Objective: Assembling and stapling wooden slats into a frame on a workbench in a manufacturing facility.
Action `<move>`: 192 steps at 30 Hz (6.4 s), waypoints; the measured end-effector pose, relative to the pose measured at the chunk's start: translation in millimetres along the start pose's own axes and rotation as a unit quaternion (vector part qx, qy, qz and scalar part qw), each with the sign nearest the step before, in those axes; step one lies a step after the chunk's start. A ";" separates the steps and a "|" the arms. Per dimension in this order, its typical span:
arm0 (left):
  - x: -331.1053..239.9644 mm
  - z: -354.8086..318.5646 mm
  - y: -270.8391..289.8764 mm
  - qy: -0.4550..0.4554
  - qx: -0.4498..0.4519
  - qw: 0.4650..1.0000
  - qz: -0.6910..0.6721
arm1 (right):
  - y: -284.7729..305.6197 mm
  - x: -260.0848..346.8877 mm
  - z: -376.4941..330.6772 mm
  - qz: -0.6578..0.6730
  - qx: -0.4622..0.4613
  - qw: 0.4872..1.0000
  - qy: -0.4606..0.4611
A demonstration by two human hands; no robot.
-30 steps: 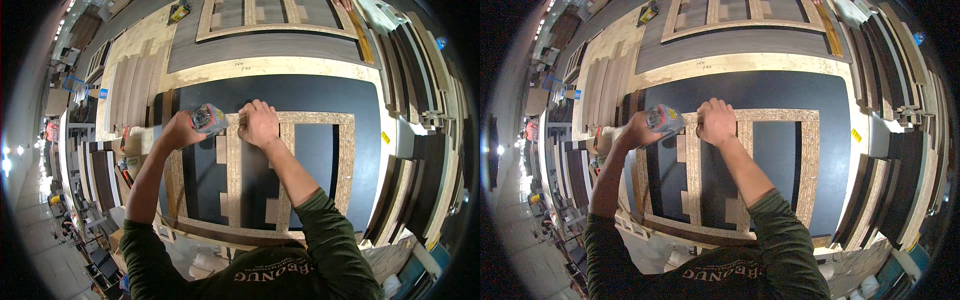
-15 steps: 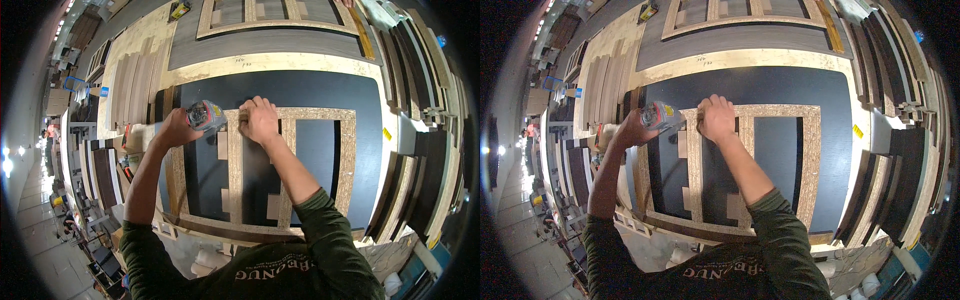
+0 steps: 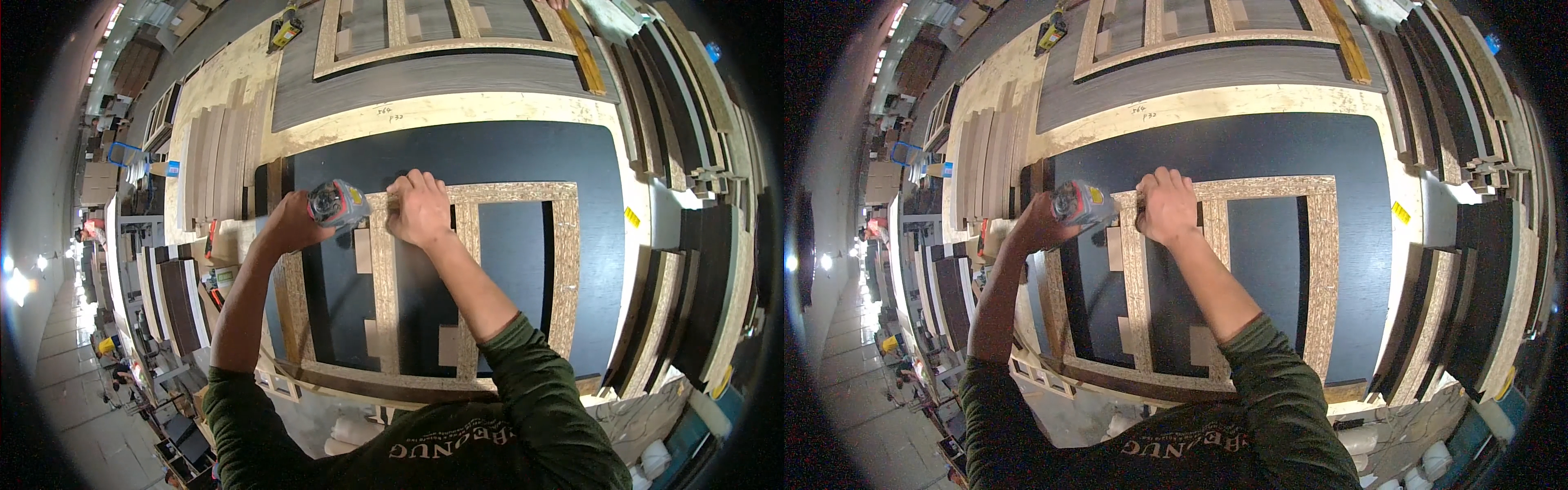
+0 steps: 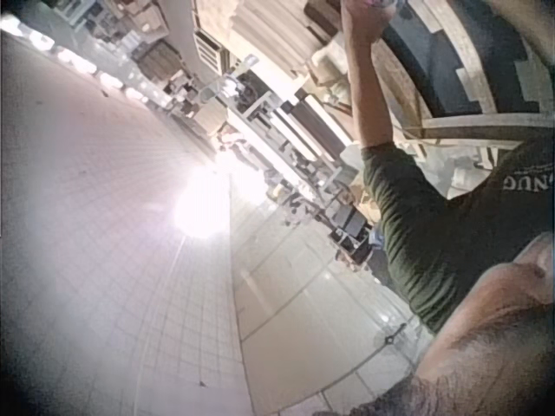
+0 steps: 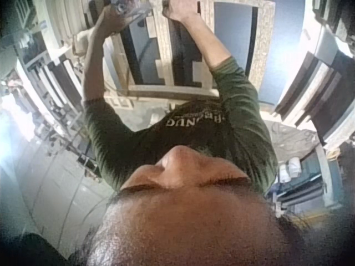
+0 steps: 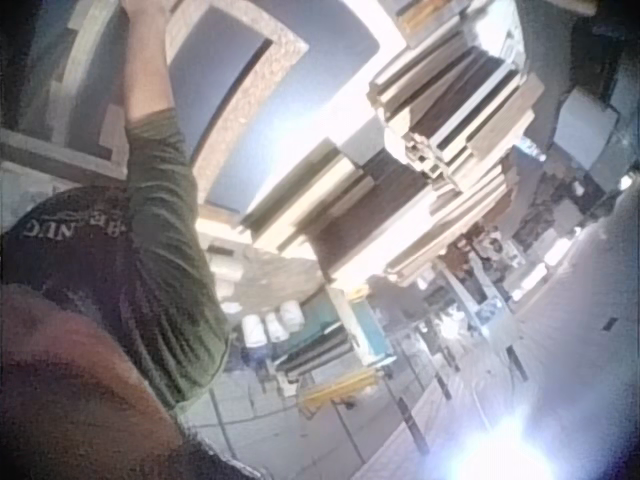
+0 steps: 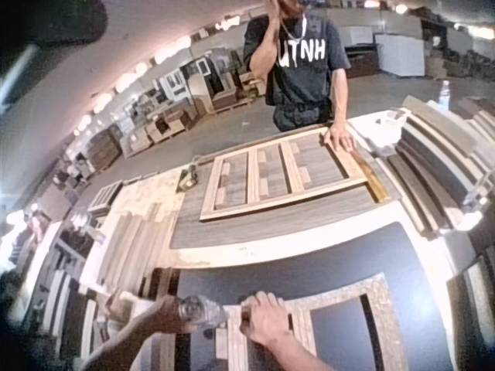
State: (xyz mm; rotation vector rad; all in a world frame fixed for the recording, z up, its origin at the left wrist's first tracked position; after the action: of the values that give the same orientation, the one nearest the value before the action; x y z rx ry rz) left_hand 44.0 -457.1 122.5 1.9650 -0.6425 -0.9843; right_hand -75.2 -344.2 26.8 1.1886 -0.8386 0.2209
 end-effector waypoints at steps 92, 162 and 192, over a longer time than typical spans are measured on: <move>-135.8 66.2 -62.3 -0.207 0.099 0.973 0.036 | 98.4 -96.4 -43.6 -0.017 -0.050 0.998 -0.027; -265.1 118.6 -102.4 -0.014 0.166 0.986 -0.026 | 189.9 -213.3 -123.1 0.023 0.059 0.980 -0.189; -266.6 124.2 -107.6 -0.002 0.147 0.987 -0.061 | 188.9 -212.5 -123.3 0.030 0.070 0.977 -0.201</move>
State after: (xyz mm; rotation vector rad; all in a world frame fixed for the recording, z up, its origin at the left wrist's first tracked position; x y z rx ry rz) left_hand -200.1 -262.9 94.5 2.2836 -0.7084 -1.0133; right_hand -271.3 -105.1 5.7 1.3637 -1.2291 0.0896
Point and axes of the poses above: each hand's wrist, its own z-axis towards the middle knuckle, its own y-axis out of the back of the hand, x = y × z, the point moved 8 cm from there along z, towards the middle knuckle, and after that the axes turned 6 degrees about x, right-handed, at the moved point
